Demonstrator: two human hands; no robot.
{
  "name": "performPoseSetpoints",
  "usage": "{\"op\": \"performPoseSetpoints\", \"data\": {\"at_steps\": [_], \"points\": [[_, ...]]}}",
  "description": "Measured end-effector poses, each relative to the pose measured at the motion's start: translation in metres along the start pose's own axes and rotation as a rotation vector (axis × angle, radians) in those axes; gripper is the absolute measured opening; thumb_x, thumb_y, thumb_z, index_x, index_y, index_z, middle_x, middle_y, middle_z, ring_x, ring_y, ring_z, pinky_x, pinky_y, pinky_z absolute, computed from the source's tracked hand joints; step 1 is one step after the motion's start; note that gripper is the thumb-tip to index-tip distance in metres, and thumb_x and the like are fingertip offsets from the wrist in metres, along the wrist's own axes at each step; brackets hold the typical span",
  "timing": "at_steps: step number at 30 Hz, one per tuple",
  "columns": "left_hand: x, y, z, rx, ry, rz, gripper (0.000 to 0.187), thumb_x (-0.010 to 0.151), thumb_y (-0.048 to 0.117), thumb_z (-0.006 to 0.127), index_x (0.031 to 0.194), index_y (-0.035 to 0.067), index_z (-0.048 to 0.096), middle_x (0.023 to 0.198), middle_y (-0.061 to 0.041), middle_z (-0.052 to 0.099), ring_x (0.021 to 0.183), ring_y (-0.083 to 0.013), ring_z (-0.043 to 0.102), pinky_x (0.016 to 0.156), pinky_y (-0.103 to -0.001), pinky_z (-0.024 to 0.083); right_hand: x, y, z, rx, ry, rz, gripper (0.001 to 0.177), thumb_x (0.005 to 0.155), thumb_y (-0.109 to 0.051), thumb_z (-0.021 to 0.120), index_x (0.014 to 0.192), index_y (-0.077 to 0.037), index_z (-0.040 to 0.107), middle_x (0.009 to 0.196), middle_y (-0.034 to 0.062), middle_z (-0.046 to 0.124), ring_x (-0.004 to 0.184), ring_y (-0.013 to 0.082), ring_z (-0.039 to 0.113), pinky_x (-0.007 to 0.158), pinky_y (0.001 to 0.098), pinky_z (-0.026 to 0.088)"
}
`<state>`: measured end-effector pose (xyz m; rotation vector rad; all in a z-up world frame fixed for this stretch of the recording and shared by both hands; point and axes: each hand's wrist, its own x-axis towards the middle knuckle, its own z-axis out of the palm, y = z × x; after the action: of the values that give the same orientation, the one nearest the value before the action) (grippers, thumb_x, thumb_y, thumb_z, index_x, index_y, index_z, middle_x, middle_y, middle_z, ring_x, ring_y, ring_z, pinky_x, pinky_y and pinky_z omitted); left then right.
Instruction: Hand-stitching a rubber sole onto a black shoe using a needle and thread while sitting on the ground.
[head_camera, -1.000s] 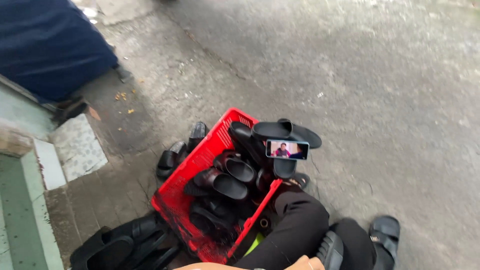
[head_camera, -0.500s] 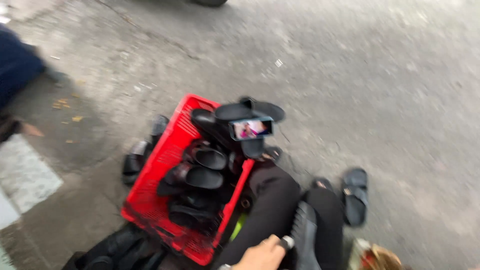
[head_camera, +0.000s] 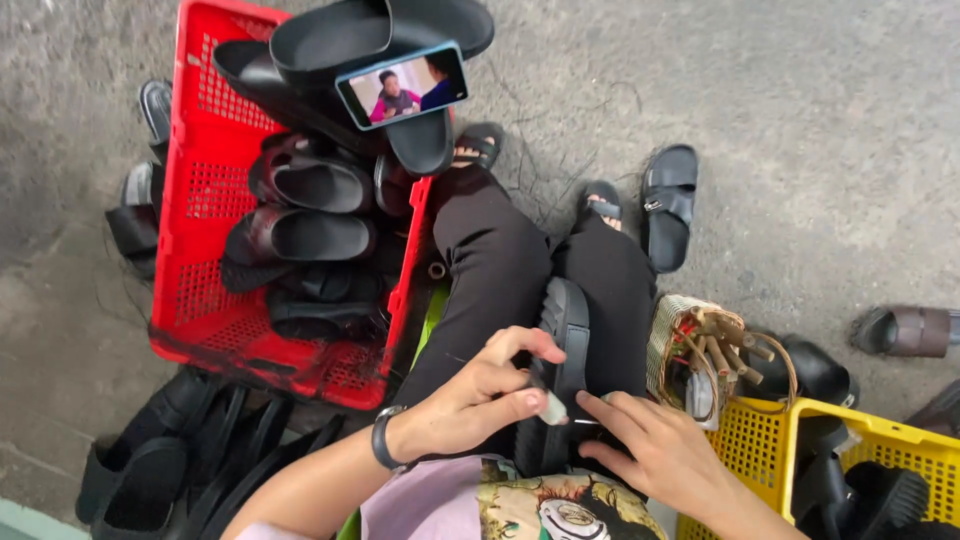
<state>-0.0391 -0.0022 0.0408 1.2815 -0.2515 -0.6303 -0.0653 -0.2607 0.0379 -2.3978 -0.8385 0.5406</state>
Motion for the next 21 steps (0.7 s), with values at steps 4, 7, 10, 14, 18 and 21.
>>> {"op": "performPoseSetpoints", "data": {"at_steps": [4, 7, 10, 14, 18, 21], "points": [[0.010, -0.004, -0.007, -0.115, -0.076, 0.006, 0.022, 0.098, 0.015, 0.049, 0.095, 0.002, 0.067, 0.123, -0.011, 0.049, 0.109, -0.0218, 0.046, 0.097, -0.034, 0.038, -0.003, 0.004, -0.007, -0.035, -0.025, 0.042, 0.044, 0.075, -0.034, 0.070, 0.113, -0.013, 0.062, 0.094, -0.0036, 0.063, 0.066, 0.0143, 0.063, 0.057, 0.0270, 0.049], [0.015, -0.009, -0.009, -0.183, -0.084, -0.035, 0.024, 0.098, 0.015, 0.049, 0.095, 0.001, 0.068, 0.121, -0.012, 0.051, 0.103, -0.0193, 0.049, 0.090, -0.031, 0.042, -0.008, 0.010, -0.004, 0.034, -0.034, 0.095, 0.034, 0.076, -0.023, 0.066, 0.110, -0.014, 0.065, 0.071, -0.0015, 0.059, 0.060, 0.0163, 0.058, 0.056, 0.0287, 0.047], [0.018, -0.013, -0.010, -0.275, -0.072, -0.103, 0.023, 0.097, 0.014, 0.050, 0.096, -0.002, 0.066, 0.121, -0.010, 0.056, 0.116, -0.0232, 0.051, 0.102, -0.035, 0.042, -0.009, 0.007, -0.005, 0.292, 0.034, 0.185, 0.022, 0.069, -0.009, 0.068, 0.091, -0.011, 0.071, 0.063, -0.0032, 0.067, 0.047, 0.0114, 0.058, 0.046, 0.0247, 0.047], [0.030, -0.024, -0.012, -0.330, 0.107, -0.128, 0.025, 0.097, 0.021, 0.047, 0.085, 0.001, 0.056, 0.092, -0.008, 0.062, 0.070, -0.0103, 0.054, 0.058, -0.021, 0.041, -0.011, 0.007, 0.008, 0.452, 0.098, 0.189, 0.025, 0.070, -0.008, 0.067, 0.095, -0.010, 0.071, 0.046, -0.0068, 0.059, 0.036, 0.0075, 0.052, 0.038, 0.0221, 0.044], [0.068, -0.049, -0.018, -0.595, 0.471, -0.123, 0.038, 0.098, 0.025, 0.049, 0.085, -0.007, 0.066, 0.062, 0.000, 0.048, 0.056, -0.0072, 0.036, 0.051, -0.019, 0.032, 0.018, 0.008, 0.019, 0.642, 0.164, 0.149, 0.025, 0.068, 0.001, 0.065, 0.091, -0.005, 0.070, 0.049, -0.0033, 0.058, 0.036, 0.0099, 0.046, 0.038, 0.0233, 0.038], [0.060, -0.058, -0.026, -0.524, 0.449, -0.197, 0.028, 0.096, 0.019, 0.051, 0.085, -0.002, 0.066, 0.063, -0.006, 0.060, 0.053, -0.0078, 0.050, 0.054, -0.019, 0.044, 0.011, 0.012, 0.014, 0.496, 0.089, 0.149, 0.027, 0.068, -0.004, 0.066, 0.094, -0.010, 0.070, 0.063, -0.0043, 0.070, 0.041, 0.0097, 0.054, 0.041, 0.0225, 0.044]]}}
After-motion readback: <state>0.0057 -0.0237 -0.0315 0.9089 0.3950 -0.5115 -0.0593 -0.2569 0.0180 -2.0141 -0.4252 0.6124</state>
